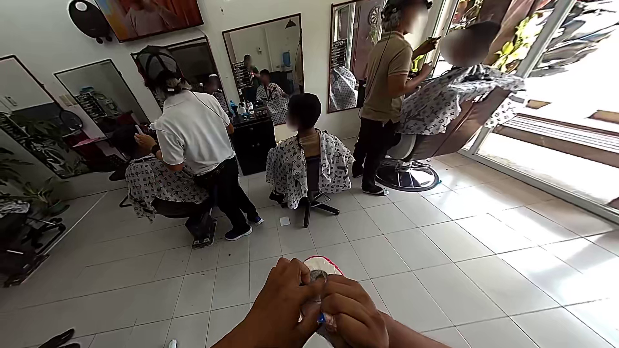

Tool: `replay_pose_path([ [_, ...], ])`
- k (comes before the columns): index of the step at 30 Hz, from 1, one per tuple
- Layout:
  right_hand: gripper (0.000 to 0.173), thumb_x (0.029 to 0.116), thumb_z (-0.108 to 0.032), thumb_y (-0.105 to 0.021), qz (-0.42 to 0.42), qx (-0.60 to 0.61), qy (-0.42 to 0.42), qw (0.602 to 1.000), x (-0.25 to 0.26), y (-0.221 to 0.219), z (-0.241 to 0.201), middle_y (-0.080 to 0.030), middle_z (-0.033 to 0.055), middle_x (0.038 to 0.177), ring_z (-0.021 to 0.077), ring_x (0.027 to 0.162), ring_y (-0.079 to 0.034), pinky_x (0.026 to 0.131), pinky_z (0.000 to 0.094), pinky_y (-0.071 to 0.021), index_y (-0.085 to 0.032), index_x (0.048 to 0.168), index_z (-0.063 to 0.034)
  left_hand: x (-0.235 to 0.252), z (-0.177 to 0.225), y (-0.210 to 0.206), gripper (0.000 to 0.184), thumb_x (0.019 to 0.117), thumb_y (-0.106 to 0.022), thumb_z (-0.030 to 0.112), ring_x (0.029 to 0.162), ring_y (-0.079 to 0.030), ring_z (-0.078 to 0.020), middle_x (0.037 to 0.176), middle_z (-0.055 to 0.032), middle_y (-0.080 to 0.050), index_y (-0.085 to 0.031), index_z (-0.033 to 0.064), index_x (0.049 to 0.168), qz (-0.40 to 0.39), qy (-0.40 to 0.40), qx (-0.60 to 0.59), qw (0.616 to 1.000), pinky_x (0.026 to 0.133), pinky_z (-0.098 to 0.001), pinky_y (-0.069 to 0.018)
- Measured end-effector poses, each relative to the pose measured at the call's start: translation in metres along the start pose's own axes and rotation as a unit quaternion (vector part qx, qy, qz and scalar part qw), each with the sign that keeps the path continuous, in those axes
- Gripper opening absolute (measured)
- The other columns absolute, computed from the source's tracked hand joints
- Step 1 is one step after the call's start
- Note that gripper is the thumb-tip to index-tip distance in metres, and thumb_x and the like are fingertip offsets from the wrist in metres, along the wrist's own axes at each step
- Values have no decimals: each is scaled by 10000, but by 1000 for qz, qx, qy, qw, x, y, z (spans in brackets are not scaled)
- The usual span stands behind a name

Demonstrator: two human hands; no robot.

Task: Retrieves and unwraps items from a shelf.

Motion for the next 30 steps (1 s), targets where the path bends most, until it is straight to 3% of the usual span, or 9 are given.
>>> replay_pose_path([
  [4,152,1003,-62,-527,-10,15,24,1000,3,5,-1,-496,53,732,183,658,-502,669,278,-491,-505,857,-100,7,-15,-1,237,862,-769,257,1018,-460,-51,998,12,-540,-812,126,1054,47,84,-212,973,865,-172,-361],
  [9,217,1029,-132,-499,3,7,-26,1000,-7,12,14,-493,32,707,159,647,-515,602,245,-452,-461,816,-136,5,-22,-9,259,828,-841,219,936,-539,-42,981,-43,-572,-723,25,953,-68,91,-266,957,805,-156,-445],
  [13,443,1109,-420,-393,-62,126,-220,965,-22,4,32,-540,54,709,118,652,-559,612,221,-466,-529,859,-80,-4,-10,-5,261,890,-772,269,751,-553,-139,801,-90,-573,-705,18,857,-16,-60,-102,993,674,-242,-439],
  [14,428,1098,-436,-420,-87,143,-284,944,-26,2,36,-560,54,740,79,677,-577,644,183,-493,-548,955,-53,-7,-8,-2,249,913,-739,302,741,-560,-156,778,-75,-582,-712,61,855,12,-99,-40,994,682,-271,-426],
  [16,298,1054,-287,-570,-134,171,-350,911,-30,-2,42,-589,60,729,54,642,-569,627,161,-486,-599,1163,-12,-13,-4,0,250,965,-674,332,730,-556,-165,749,-40,-585,-712,116,845,60,-162,56,983,703,-299,-405],
  [18,255,1011,-184,-639,-177,197,-339,903,-29,-5,42,-582,65,720,61,625,-536,602,156,-457,-643,1196,-8,-17,-1,0,262,1000,-637,325,721,-532,-165,729,-22,-556,-690,130,833,80,-192,107,972,716,-300,-389],
  [21,241,960,-190,-720,-216,207,-307,904,-23,-5,41,-580,58,727,57,633,-509,595,144,-429,-688,1105,-1,-22,0,3,201,1010,-613,245,728,-525,-153,751,-17,-560,-666,138,848,97,-195,125,968,704,-280,-387],
  [27,254,925,-190,-753,-281,209,-278,895,-13,-12,40,-587,78,692,89,603,-496,568,178,-417,-740,1092,1,-31,1,6,161,998,-615,171,731,-520,-151,754,-19,-564,-688,144,857,119,-201,118,965,709,-274,-382],
  [30,217,922,-175,-759,-256,230,-239,908,-7,-11,39,-584,83,688,69,599,-483,559,150,-394,-747,1035,9,-37,3,11,156,1001,-614,169,739,-523,-147,755,-20,-564,-707,147,877,132,-205,110,964,715,-269,-386],
])
Point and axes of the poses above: each hand's wrist, its own x-axis towards the middle knuckle, its own y-axis out of the back of the hand, z = x × y, the point moved 7 cm from there along x, towards the middle knuckle
